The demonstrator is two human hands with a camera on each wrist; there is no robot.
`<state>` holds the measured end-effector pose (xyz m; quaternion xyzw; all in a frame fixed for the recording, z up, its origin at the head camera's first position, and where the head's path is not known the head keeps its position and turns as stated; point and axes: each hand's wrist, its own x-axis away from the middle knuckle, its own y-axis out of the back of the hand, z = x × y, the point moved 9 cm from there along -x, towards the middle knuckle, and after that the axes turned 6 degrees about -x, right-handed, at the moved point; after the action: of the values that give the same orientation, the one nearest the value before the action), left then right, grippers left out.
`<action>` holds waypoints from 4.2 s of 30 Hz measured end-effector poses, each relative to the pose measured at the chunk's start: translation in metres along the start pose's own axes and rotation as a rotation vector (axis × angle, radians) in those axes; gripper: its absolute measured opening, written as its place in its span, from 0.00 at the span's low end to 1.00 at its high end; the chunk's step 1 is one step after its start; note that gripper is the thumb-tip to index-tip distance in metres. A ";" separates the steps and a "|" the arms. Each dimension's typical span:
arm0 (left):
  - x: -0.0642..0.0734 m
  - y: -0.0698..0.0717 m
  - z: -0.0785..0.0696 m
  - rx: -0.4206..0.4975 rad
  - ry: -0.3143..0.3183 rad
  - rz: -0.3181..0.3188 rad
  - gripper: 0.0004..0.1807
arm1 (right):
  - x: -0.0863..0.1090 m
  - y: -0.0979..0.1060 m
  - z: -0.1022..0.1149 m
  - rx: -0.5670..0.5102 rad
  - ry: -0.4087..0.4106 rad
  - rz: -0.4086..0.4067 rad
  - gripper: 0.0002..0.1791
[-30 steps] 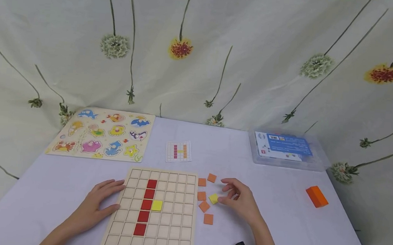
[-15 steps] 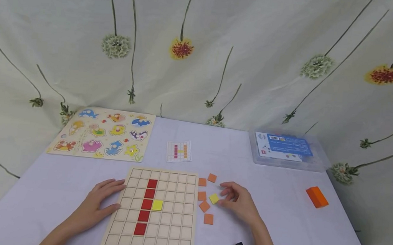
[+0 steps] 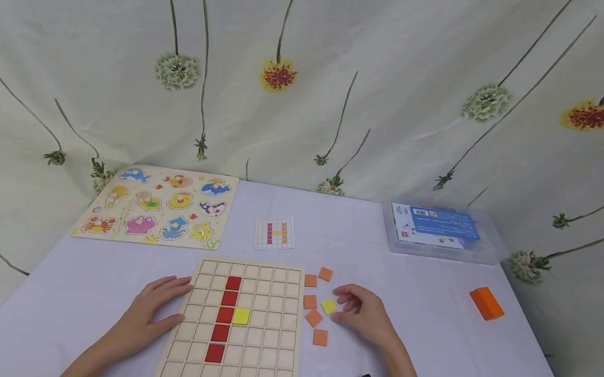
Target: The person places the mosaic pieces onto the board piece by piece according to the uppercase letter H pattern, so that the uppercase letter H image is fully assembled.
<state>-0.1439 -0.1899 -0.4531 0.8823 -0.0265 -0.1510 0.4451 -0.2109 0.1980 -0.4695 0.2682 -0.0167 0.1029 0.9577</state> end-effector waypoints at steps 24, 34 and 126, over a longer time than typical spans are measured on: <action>0.000 -0.001 0.004 0.004 0.031 0.021 0.29 | 0.002 -0.008 0.007 0.144 0.177 0.011 0.18; -0.001 -0.001 0.003 -0.009 0.028 0.017 0.29 | 0.000 -0.007 0.007 0.138 0.103 0.001 0.14; 0.001 0.001 0.000 0.027 0.008 0.002 0.29 | -0.002 -0.053 0.111 0.000 0.295 0.209 0.20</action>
<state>-0.1431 -0.1905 -0.4528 0.8887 -0.0275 -0.1468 0.4334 -0.1998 0.0956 -0.4015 0.2470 0.0962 0.2400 0.9339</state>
